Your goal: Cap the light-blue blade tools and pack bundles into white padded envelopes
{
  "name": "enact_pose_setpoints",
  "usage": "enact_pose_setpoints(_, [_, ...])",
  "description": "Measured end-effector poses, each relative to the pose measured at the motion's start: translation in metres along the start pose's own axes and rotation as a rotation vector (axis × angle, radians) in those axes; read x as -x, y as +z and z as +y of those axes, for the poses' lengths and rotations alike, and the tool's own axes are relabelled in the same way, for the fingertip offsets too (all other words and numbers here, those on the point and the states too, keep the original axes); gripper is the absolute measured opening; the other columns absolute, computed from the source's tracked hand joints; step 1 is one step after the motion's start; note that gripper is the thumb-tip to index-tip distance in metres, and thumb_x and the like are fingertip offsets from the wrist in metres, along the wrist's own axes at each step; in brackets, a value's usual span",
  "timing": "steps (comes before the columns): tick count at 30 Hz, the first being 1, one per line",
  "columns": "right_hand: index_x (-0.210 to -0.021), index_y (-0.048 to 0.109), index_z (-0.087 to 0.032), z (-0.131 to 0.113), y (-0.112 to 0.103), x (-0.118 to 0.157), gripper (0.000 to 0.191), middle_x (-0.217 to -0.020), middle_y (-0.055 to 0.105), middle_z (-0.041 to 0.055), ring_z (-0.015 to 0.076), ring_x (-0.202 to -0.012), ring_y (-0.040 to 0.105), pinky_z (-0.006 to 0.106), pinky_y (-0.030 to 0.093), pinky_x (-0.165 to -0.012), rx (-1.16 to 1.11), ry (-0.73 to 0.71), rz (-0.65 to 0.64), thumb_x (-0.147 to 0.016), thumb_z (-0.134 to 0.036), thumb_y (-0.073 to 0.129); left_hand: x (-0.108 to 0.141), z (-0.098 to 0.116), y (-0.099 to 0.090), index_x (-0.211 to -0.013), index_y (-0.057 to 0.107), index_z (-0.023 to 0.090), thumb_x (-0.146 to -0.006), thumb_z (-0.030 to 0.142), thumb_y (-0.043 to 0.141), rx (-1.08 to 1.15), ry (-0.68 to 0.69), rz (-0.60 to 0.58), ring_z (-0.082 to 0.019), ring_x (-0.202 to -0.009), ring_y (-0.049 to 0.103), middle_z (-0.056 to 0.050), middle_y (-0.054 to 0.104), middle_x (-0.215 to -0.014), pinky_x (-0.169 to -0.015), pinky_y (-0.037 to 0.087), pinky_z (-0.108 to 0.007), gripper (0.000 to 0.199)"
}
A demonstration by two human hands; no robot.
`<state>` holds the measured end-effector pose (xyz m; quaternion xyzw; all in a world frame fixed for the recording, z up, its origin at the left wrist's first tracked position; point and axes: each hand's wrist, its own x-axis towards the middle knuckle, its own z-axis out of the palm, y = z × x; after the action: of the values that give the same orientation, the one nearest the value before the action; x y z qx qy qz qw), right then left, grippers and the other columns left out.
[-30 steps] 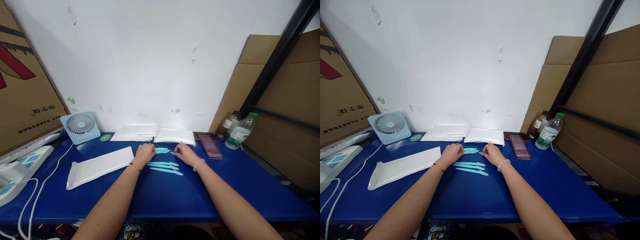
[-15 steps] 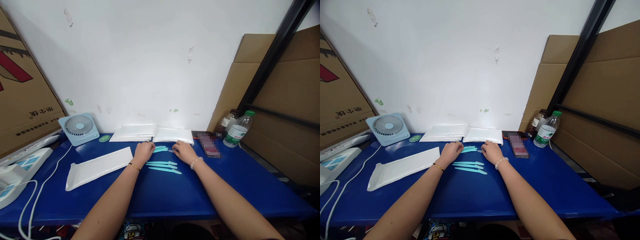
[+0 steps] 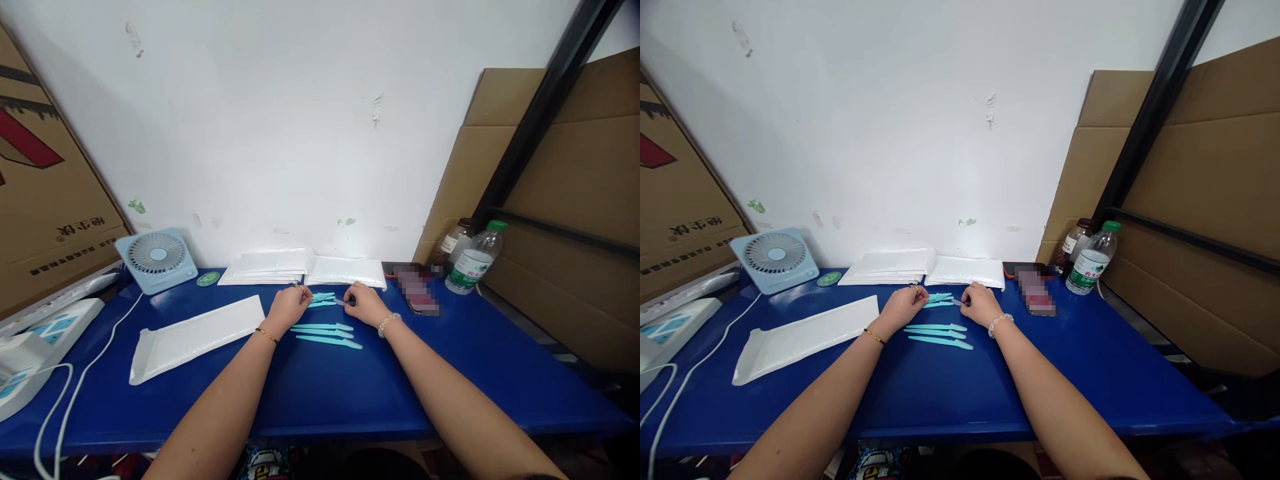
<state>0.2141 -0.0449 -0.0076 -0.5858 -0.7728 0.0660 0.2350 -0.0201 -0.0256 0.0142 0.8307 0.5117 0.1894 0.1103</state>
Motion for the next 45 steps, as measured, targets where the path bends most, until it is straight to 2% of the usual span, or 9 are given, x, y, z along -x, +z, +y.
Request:
enact_pose_setpoints(3, [-0.085, 0.064, -0.021, -0.001, 0.003, -0.002, 0.011, -0.093, 0.06, 0.0039, 0.0196, -0.093, 0.054, 0.031, 0.037, -0.081, -0.009, -0.019, 0.005, -0.079, -0.031, 0.062, -0.001, 0.0, 0.001, -0.088, 0.064, 0.021, -0.085, 0.031, 0.049, 0.007, -0.001, -0.01, -0.017, -0.078, 0.061, -0.002, 0.068, -0.083, -0.065, 0.036, -0.025, 0.018])
enact_pose_setpoints(9, [-0.079, 0.062, -0.02, -0.002, 0.008, -0.003, 0.006, -0.093, 0.062, 0.0037, 0.0205, -0.096, 0.054, 0.033, 0.034, -0.081, -0.048, 0.07, -0.027, -0.081, -0.026, 0.061, -0.002, -0.003, 0.004, -0.086, 0.064, 0.022, -0.084, 0.031, 0.049, 0.024, 0.018, -0.01, -0.016, -0.073, 0.059, -0.001, 0.066, -0.078, -0.061, 0.034, -0.024, 0.017])
enact_pose_setpoints(18, [-0.08, 0.061, -0.021, -0.005, -0.01, 0.0, 0.009, -0.077, 0.065, -0.0007, 0.0164, -0.076, 0.055, 0.032, 0.034, -0.079, -0.219, 0.022, 0.106, -0.084, -0.025, 0.055, -0.002, -0.004, 0.004, -0.083, 0.064, 0.022, -0.084, 0.03, 0.05, 0.038, 0.039, -0.001, -0.015, -0.069, 0.058, 0.0, 0.065, -0.074, -0.059, 0.034, -0.024, 0.016])
enact_pose_setpoints(24, [-0.081, 0.063, -0.022, -0.008, -0.007, -0.001, 0.007, -0.081, 0.066, 0.0005, 0.0193, -0.087, 0.054, 0.036, 0.031, -0.085, -0.171, -0.025, 0.094, -0.083, -0.024, 0.056, -0.002, -0.004, 0.005, -0.085, 0.065, 0.022, -0.083, 0.03, 0.05, 0.065, 0.046, 0.003, -0.016, -0.072, 0.059, 0.0, 0.066, -0.076, -0.061, 0.036, -0.023, 0.016])
enact_pose_setpoints(29, [-0.083, 0.064, -0.022, -0.016, -0.008, 0.002, 0.008, -0.083, 0.065, 0.0013, 0.0188, -0.085, 0.055, 0.036, 0.032, -0.085, -0.186, -0.043, 0.029, -0.083, -0.023, 0.057, -0.001, 0.001, 0.004, -0.085, 0.065, 0.021, -0.082, 0.03, 0.051, 0.103, 0.071, -0.034, -0.015, -0.071, 0.059, -0.001, 0.067, -0.077, -0.062, 0.038, -0.022, 0.018])
enact_pose_setpoints(35, [-0.079, 0.066, -0.022, -0.017, -0.02, 0.009, 0.007, -0.077, 0.066, -0.0001, 0.0172, -0.081, 0.057, 0.034, 0.033, -0.084, -0.201, -0.173, -0.205, -0.081, -0.024, 0.059, 0.006, 0.009, -0.001, -0.081, 0.067, 0.022, -0.079, 0.036, 0.053, 0.106, 0.157, -0.248, -0.014, -0.07, 0.059, 0.0, 0.067, -0.077, -0.061, 0.039, -0.021, 0.019])
enact_pose_setpoints(37, [-0.081, 0.067, -0.023, -0.008, -0.024, 0.01, 0.01, -0.081, 0.066, 0.0005, 0.0183, -0.086, 0.056, 0.035, 0.032, -0.085, -0.171, -0.149, -0.146, -0.082, -0.025, 0.057, 0.007, 0.009, -0.002, -0.088, 0.067, 0.023, -0.079, 0.039, 0.055, 0.053, 0.141, -0.207, -0.015, -0.076, 0.06, -0.001, 0.068, -0.084, -0.065, 0.04, -0.022, 0.022])
enact_pose_setpoints(40, [-0.08, 0.067, -0.023, 0.007, -0.025, 0.008, 0.012, -0.089, 0.064, 0.0032, 0.0215, -0.095, 0.054, 0.036, 0.031, -0.086, -0.047, -0.032, 0.004, -0.083, -0.025, 0.056, 0.005, 0.004, -0.003, -0.095, 0.067, 0.023, -0.078, 0.035, 0.058, -0.079, 0.086, -0.085, -0.019, -0.087, 0.06, -0.004, 0.066, -0.098, -0.073, 0.041, -0.025, 0.022])
enact_pose_setpoints(45, [-0.077, 0.064, -0.022, 0.014, -0.014, 0.006, 0.007, -0.093, 0.061, 0.0049, 0.0244, -0.098, 0.052, 0.038, 0.03, -0.083, 0.065, 0.038, -0.028, -0.079, -0.028, 0.062, 0.0, -0.002, 0.002, -0.083, 0.066, 0.021, -0.078, 0.026, 0.058, -0.108, 0.033, -0.072, -0.02, -0.089, 0.059, -0.005, 0.065, -0.093, -0.074, 0.04, -0.028, 0.011])
